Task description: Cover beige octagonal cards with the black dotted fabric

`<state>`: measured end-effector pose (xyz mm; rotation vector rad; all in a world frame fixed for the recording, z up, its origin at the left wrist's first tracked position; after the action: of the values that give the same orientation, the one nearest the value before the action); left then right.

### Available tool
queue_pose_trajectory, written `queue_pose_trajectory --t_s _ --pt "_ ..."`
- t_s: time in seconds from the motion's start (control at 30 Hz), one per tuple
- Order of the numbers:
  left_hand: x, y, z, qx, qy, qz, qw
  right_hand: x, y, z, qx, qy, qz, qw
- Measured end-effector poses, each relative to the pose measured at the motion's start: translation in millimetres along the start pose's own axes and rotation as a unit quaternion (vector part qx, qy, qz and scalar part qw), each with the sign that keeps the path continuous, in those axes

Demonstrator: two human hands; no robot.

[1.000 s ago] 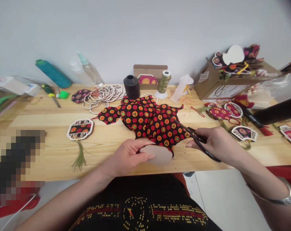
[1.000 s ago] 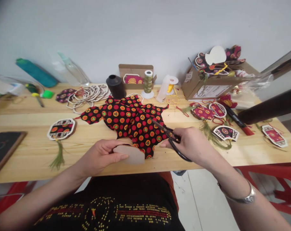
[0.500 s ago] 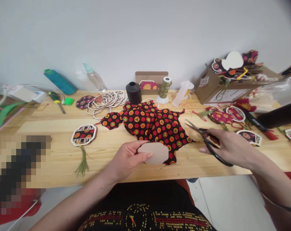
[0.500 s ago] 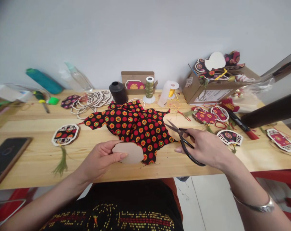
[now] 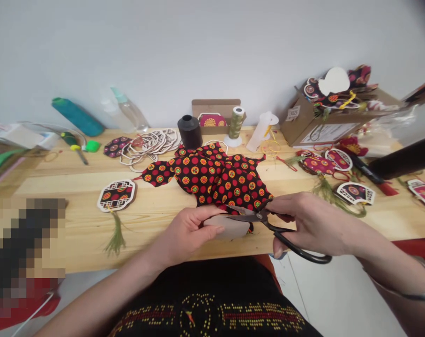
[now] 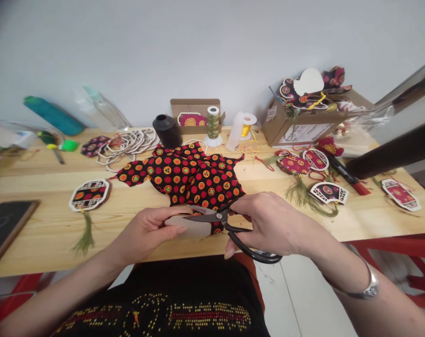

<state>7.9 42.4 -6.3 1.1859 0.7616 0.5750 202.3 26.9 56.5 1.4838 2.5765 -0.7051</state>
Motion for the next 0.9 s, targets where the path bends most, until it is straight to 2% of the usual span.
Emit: queue_pose_trajectory --t_s 0.17,0.4,0.7,0.9 --pt "-1.3 3.4 -0.2 0.051 -0.006 0.027 0.998 -0.1 -1.0 -1.7 0.001 -0.014 -0.014 1.0" --pt "0.8 5.1 1.0 0.054 -0.012 0.059 0.997 -3.4 3.5 3.1 0.037 -0.037 -0.024 0.998" --pt "-1.7 2.9 0.6 0.08 -0.001 0.067 0.994 -0.2 4.5 1.3 0.009 -0.029 -0.013 0.999" --pt "-1.5 4.1 0.7 0.077 -0.006 0.066 0.995 -0.8 4.7 4.6 0.027 -0.034 -0.011 0.999"
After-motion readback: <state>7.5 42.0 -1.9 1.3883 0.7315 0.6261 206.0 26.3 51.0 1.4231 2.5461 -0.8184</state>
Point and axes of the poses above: each hand's wrist, its own x-axis towards the middle knuckle, its own z-axis out of the palm, y = z × x, the point moved 6 cm from there along x, towards the middle knuckle, and after that the axes turned 14 degrees about -x, right-handed, at the moved point
